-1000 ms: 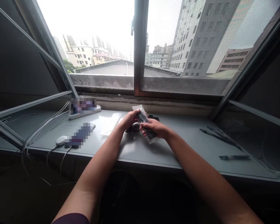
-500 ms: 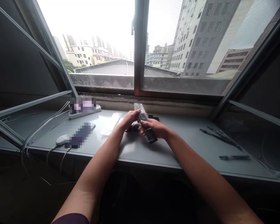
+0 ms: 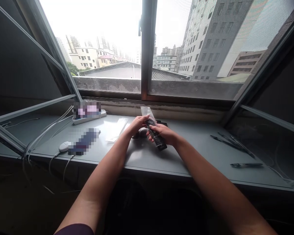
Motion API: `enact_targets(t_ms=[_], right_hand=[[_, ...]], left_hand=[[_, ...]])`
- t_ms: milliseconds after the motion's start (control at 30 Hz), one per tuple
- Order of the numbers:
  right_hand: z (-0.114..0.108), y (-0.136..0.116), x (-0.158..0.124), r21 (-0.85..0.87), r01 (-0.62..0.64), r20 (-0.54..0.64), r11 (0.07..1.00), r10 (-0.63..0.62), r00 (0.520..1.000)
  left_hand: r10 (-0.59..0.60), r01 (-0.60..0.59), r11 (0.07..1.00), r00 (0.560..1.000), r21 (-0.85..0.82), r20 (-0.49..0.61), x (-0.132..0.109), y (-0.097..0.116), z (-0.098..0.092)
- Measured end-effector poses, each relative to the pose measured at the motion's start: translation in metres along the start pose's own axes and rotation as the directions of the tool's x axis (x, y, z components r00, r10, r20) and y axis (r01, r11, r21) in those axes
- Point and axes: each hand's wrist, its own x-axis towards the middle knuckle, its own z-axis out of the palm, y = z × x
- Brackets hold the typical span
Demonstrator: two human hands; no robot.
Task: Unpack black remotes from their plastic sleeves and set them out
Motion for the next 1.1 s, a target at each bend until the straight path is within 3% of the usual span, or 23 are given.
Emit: enact_targets(t_ms=[133,333,533,700,933,1100], right_hand=[[-0.0016,0.0000,0.0012,-0.007,0.021,-0.026,1.000,-0.022,0.999],[-0.0034,0.0022,0.0034,-0.023,0.009,-0.008,1.000,-0.009,1.000],[-0.0011,0.0018,0.0022,-0.015,0.008,-0.024,1.000,-0.009,1.000],[-0.0006,0.0004,0.0013,-0.042,-0.005,-0.010,0.999,0.004,1.000],[0.0014,0.0002,0.0014,-0.047,0.006,-0.036,0.999,-0.008,0.999],[-0.0002,0.0014,0.0020,-0.074,0.001,-0.013,0.997,-0.002,1.000]], left_hand=[[-0.001,0.001,1.000,1.000,0.000,-0.008,0.0002,0.0013,0.0009],[0.090,-0.094,0.995,0.992,-0.045,-0.086,-0.0004,0.0047,0.0013],[0.000,-0.005,0.999,0.994,-0.048,-0.109,0.0016,0.0012,0.0013],[0.046,-0.059,0.994,0.990,-0.095,-0.135,0.0002,0.0048,0.0021],[-0.051,0.048,0.998,0.996,-0.045,-0.068,-0.0025,0.0065,0.0000],[0.038,-0.050,0.994,0.992,-0.101,-0.121,-0.0004,0.0038,-0.0041]])
